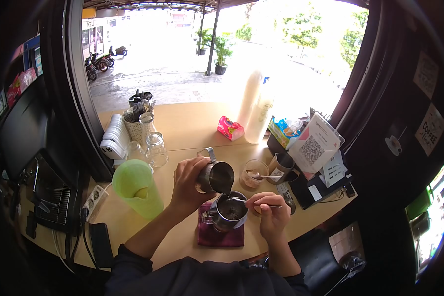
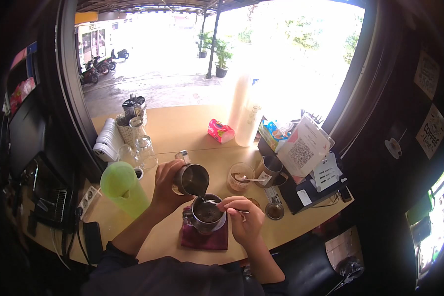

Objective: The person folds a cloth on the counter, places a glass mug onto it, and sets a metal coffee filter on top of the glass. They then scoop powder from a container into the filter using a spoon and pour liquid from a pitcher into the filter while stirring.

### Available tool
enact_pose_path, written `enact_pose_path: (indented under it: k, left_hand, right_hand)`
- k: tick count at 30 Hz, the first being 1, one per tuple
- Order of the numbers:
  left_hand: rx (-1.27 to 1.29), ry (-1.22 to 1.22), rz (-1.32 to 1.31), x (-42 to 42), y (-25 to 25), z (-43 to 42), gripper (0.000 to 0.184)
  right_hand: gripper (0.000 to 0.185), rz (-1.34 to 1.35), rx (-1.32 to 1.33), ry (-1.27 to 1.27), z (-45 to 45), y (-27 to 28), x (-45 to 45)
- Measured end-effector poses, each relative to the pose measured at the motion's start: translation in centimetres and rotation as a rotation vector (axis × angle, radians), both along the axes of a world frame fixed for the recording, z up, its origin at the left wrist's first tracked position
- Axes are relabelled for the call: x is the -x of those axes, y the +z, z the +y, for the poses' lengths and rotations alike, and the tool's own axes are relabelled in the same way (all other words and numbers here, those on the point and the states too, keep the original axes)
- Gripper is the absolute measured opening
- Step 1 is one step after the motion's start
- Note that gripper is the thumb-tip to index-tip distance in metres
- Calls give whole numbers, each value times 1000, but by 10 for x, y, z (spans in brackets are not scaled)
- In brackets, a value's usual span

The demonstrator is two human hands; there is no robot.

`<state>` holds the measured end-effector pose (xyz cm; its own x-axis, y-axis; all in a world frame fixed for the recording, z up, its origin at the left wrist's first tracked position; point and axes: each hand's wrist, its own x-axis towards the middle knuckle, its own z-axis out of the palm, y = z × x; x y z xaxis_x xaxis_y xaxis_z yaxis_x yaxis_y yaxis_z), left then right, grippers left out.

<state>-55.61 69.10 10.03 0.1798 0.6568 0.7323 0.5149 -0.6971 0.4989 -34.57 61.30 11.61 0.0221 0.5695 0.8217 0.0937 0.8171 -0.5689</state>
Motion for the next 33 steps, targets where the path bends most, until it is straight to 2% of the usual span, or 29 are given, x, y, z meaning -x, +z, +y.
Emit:
enact_pose_path:
  k: [5,7,14,16,22,26,29,33]
  left_hand:
    - [4,-5,0,0,0,-1,87]
    - [-1,2,4,0,0,0,87]
    - [-10,5,14,1,0,0,88]
    - [-7,13,20,1,0,0,88]
    - [-11,18,28,1,-2,0,89]
    - [-7,19,36,1,-1,0,89]
    - [-1,21,40,1,-2,2,88]
    - [31,-2,5,2,-7,7,88]
  right_hand:
    - [14,79,31,37,0,-2,0]
    - [25,12,38,-42,2,1,4]
    - [25,9,-6,-71,0,-1,1]
    - [24,-107,-10,-106,0,2,2]
    - [24,-15,-56,-105,2,-3,1]
    - [25,-65,-30,-93,2,1,3]
    - [17,18,-36,-37,-1,-5,-1]
    - [16,209,-18,-152,-3,-2,4]
